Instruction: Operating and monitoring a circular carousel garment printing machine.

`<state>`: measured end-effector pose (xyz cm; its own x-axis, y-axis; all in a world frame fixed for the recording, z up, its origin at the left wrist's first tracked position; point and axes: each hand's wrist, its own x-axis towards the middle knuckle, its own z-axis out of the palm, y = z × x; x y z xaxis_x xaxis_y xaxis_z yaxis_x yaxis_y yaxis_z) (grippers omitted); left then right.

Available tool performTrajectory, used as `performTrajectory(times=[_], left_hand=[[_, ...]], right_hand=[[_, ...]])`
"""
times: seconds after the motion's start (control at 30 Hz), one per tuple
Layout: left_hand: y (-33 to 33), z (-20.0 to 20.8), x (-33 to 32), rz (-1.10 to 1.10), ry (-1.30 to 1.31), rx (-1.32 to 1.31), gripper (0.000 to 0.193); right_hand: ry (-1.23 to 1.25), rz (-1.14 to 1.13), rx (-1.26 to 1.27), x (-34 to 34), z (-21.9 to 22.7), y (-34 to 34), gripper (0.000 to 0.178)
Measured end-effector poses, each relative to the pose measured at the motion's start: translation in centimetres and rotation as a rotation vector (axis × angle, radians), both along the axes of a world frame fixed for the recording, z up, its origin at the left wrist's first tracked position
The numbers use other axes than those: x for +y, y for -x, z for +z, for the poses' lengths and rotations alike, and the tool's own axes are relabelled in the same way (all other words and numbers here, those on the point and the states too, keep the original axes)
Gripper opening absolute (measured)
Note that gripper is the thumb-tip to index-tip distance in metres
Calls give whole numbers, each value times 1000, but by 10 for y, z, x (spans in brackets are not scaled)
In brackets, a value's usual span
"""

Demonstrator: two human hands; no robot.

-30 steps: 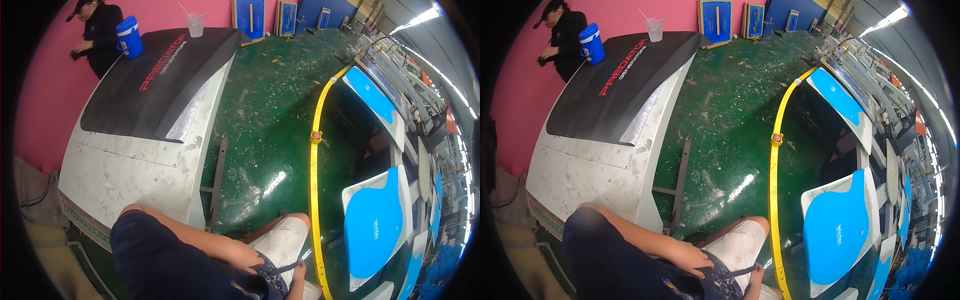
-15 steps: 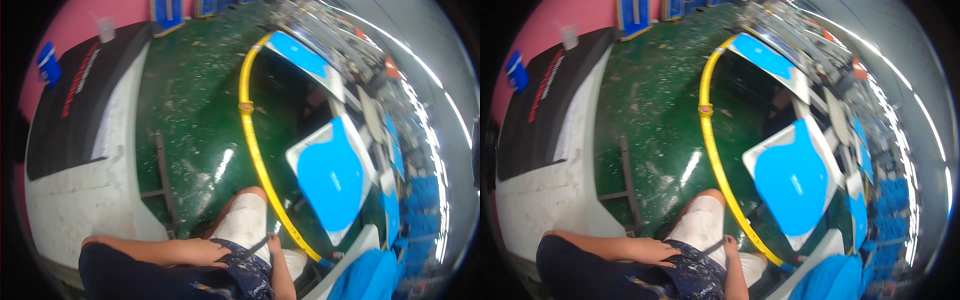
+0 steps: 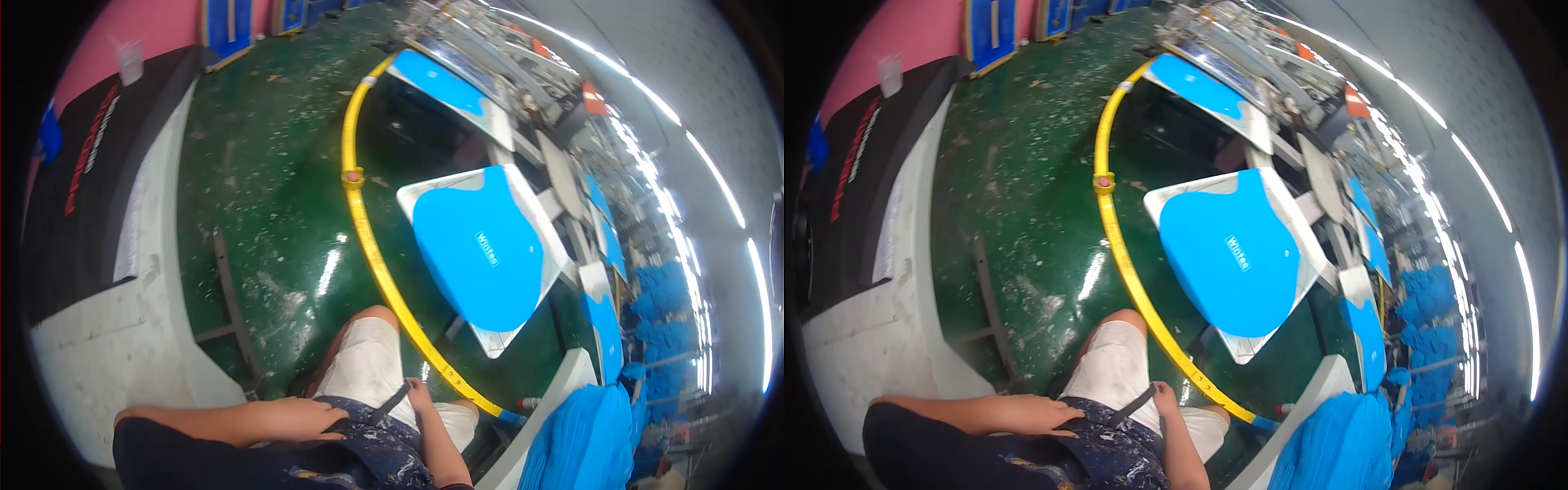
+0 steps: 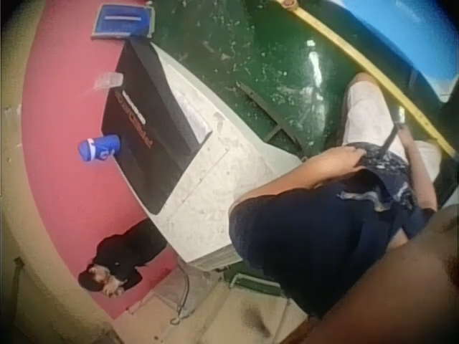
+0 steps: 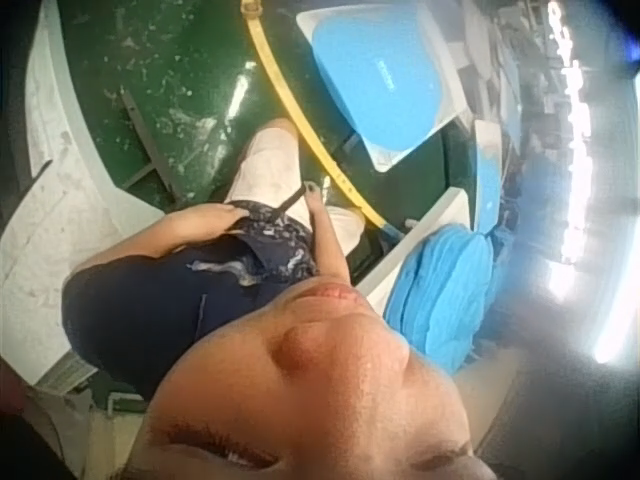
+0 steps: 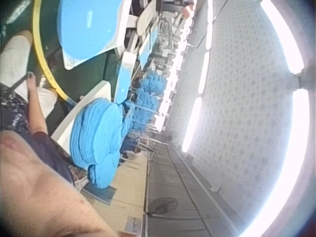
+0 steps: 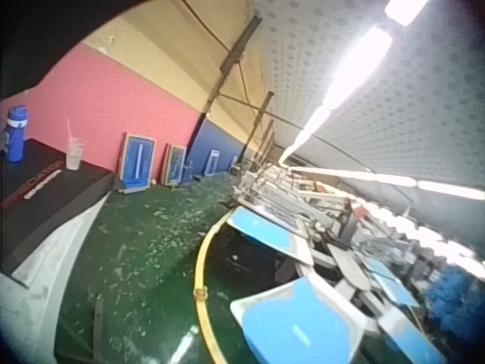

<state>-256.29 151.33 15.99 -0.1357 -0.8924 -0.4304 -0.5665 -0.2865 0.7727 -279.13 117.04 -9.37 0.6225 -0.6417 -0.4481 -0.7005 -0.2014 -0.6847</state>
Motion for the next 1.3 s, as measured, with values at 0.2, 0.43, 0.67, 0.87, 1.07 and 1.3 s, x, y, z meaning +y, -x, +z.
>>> performTrajectory(times=[0.2, 0.43, 0.67, 0.87, 1.07, 1.3], left_hand=[[-5, 10, -9, -96, -94, -8, 67], [-7, 18, -9, -104, -110, -10, 65], [-6, 11, -10, -122, -98, -25, 67], [-7, 9, -10, -71, -35, 45, 68], [-3, 1, -3, -7, 36, 14, 63], [-6, 6, -10, -13, 110, 28, 63]], right_hand=[[-34, -42, -22, -5, -14, 7, 26], [-74, -27, -55, -15, -27, 14, 25], [-85, -60, -43, -6, -17, 9, 23], [-35, -36, -9, -16, -26, 14, 26], [-17, -50, -20, -11, -28, 11, 28], [-11, -57, -2, -25, -36, 25, 27]])
